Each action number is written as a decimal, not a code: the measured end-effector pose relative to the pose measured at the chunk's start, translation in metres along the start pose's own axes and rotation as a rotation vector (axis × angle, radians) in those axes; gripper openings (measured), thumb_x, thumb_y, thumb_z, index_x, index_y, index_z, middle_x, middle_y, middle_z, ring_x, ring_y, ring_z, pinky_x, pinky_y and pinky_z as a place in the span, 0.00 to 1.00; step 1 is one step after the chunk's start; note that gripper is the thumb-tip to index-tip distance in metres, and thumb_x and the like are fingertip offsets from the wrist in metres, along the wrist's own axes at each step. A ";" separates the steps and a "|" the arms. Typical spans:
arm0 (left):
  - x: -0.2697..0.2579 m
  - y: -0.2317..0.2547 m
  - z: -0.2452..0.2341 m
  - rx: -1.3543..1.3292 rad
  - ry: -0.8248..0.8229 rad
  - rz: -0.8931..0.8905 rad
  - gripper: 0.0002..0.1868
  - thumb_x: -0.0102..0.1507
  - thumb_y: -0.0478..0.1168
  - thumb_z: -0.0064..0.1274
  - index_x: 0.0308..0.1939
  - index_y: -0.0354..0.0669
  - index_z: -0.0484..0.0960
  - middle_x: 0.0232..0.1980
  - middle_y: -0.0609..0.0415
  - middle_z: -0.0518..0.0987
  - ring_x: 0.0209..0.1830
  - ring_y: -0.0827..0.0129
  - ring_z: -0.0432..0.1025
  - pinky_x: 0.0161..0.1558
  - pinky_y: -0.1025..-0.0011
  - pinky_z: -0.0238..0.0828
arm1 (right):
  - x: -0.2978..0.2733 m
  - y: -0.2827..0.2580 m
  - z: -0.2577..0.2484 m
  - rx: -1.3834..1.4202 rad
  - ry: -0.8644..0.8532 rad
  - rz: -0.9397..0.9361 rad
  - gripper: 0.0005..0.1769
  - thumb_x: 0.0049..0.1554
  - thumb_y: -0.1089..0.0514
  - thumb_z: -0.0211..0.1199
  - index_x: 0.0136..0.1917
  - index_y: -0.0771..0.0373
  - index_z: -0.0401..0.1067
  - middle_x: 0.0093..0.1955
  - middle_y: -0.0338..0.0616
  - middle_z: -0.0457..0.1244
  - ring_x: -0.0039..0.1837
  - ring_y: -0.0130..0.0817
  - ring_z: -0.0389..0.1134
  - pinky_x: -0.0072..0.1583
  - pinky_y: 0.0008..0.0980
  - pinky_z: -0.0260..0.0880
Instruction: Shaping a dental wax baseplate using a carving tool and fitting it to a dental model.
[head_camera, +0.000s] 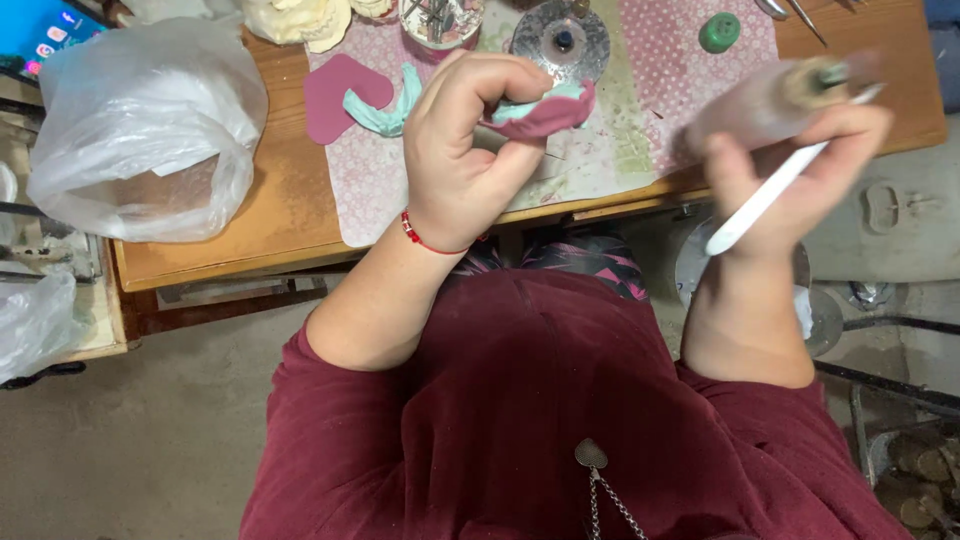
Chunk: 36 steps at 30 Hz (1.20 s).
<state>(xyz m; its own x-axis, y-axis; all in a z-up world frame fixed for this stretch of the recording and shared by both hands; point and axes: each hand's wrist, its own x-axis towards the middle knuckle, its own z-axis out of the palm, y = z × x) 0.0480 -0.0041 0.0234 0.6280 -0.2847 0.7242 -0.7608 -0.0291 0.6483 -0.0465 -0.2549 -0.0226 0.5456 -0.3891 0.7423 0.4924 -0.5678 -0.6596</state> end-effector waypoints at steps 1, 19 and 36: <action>0.001 -0.001 -0.001 0.030 0.014 0.008 0.11 0.59 0.28 0.57 0.44 0.41 0.77 0.44 0.53 0.80 0.45 0.58 0.76 0.53 0.62 0.70 | -0.003 -0.001 0.005 0.061 -0.080 -0.033 0.27 0.59 0.58 0.71 0.54 0.57 0.50 0.55 0.46 0.52 0.56 0.40 0.53 0.61 0.41 0.52; -0.036 -0.040 0.002 -0.837 -0.016 -0.544 0.29 0.61 0.29 0.68 0.64 0.44 0.73 0.53 0.56 0.78 0.49 0.72 0.73 0.51 0.74 0.76 | -0.026 -0.003 0.030 0.296 -0.121 0.209 0.29 0.56 0.52 0.74 0.52 0.53 0.51 0.49 0.36 0.50 0.52 0.28 0.51 0.58 0.31 0.50; -0.024 -0.009 0.000 -0.124 0.080 -0.274 0.21 0.55 0.26 0.54 0.51 0.45 0.78 0.52 0.56 0.80 0.54 0.67 0.76 0.61 0.72 0.74 | -0.027 -0.061 0.058 0.161 -0.400 0.013 0.34 0.51 0.58 0.81 0.49 0.58 0.51 0.55 0.58 0.65 0.53 0.42 0.66 0.56 0.37 0.63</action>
<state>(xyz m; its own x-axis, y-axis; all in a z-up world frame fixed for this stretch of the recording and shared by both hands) 0.0394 0.0032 0.0004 0.8215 -0.2059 0.5317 -0.5389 0.0239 0.8420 -0.0519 -0.1679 -0.0092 0.7570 -0.0655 0.6501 0.5658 -0.4317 -0.7025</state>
